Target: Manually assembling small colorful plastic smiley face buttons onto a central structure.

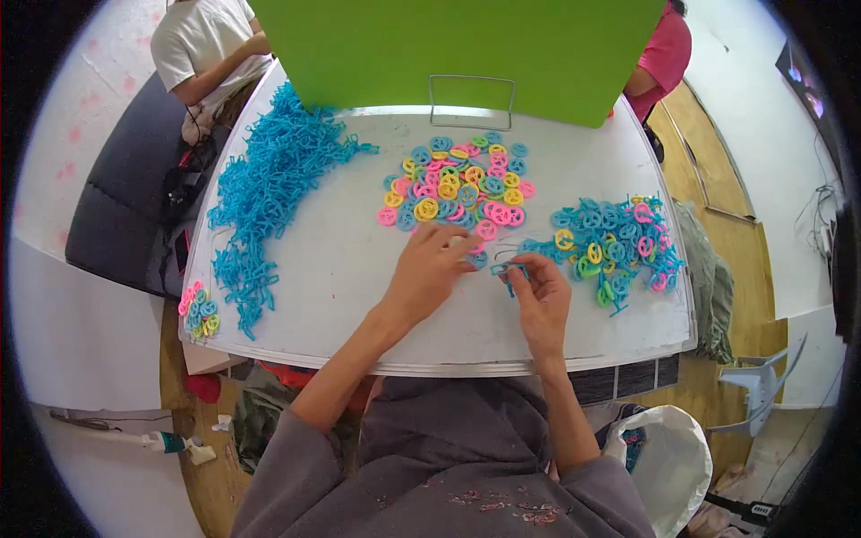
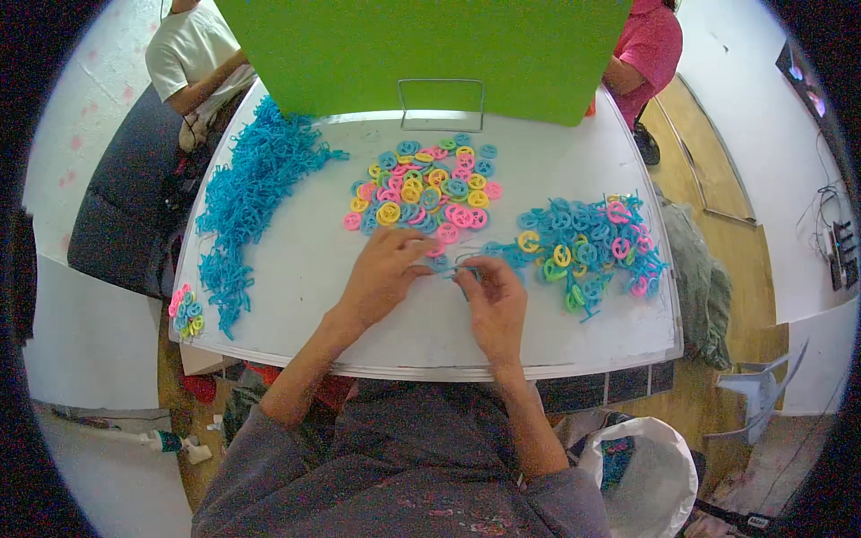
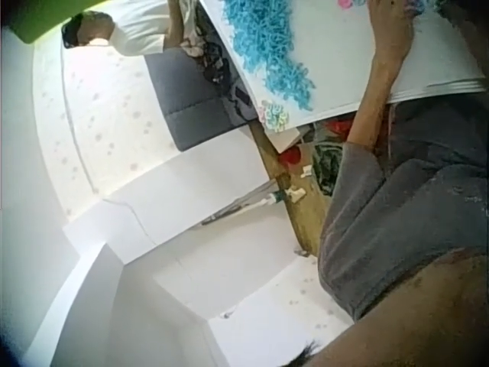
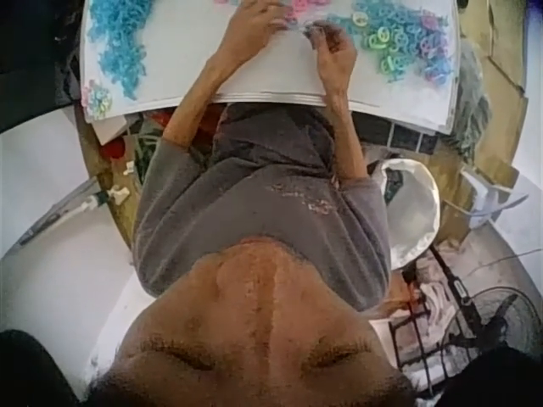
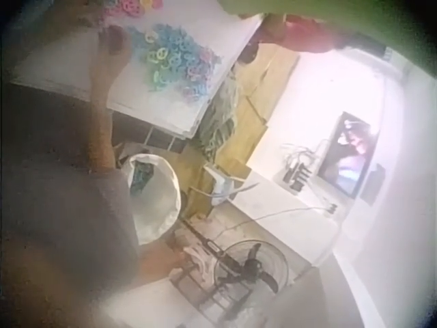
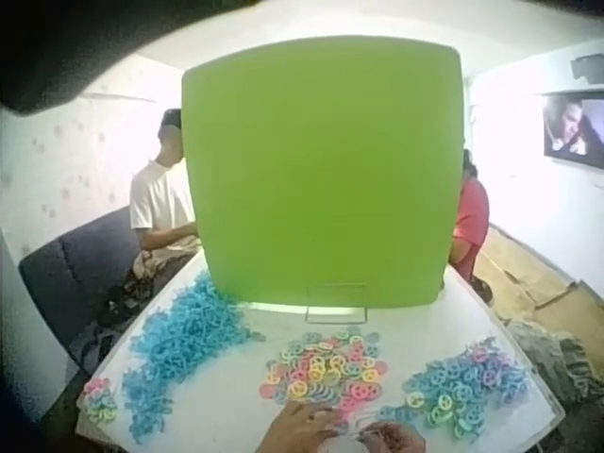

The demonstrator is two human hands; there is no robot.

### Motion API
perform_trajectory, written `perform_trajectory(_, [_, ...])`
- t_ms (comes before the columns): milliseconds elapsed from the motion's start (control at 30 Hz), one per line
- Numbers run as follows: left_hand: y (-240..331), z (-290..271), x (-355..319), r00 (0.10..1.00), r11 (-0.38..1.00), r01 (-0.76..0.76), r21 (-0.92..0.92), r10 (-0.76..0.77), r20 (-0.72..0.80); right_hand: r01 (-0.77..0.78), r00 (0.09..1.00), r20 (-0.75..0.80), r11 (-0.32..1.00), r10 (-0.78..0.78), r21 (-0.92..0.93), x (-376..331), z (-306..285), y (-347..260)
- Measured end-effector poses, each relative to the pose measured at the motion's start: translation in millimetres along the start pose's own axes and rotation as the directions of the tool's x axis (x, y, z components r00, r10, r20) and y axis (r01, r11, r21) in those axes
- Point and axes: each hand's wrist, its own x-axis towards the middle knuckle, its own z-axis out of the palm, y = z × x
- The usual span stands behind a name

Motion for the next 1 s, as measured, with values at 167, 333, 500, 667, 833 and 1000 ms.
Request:
perform_trajectory(167, [-13.8, 14.0, -6.1, 0.986, 0.994, 0.088, 0.068, -0.096, 0.139, -0.014, 0.997, -0.075, 1.0, 0.014, -0.001, -1.5, -3.7, 0.6])
perform_trajectory(333, [10.8, -6.7, -2.0, 0.968, 0.968, 0.246, -0.053, -0.247, -0.03, -0.012, 0.999, -0.051, 0.99, 0.005, -0.144, -1.1, -9.0, -3.0])
perform_trajectory(500, [41.8, -11.2, -17.2, 0.779, 0.395, 0.516, -0.76, -0.585, 0.225, 0.017, 1.0, -0.012, 0.982, -0.02, -0.19, -4.7, -1.1, -3.3])
perform_trajectory(667, [44.4, -6.3, -23.1, 0.756, 0.307, 0.505, -0.806, -0.607, 0.243, 0.046, 0.998, 0.058, 0.986, -0.037, -0.16, -8.1, -0.4, -1.3])
perform_trajectory(833, [42.8, -4.1, -24.6, 0.76, 0.327, 0.512, -0.795, -0.604, 0.241, 0.007, 0.991, 0.136, 0.985, 0.017, -0.174, -7.5, -2.7, -1.4])
perform_trajectory(1000, [48.5, 1.4, -21.0, 0.708, 0.396, 0.542, -0.741, -0.691, 0.148, -0.074, 0.989, 0.121, 0.993, 0.085, -0.093, -12.9, 8.9, -1.5])
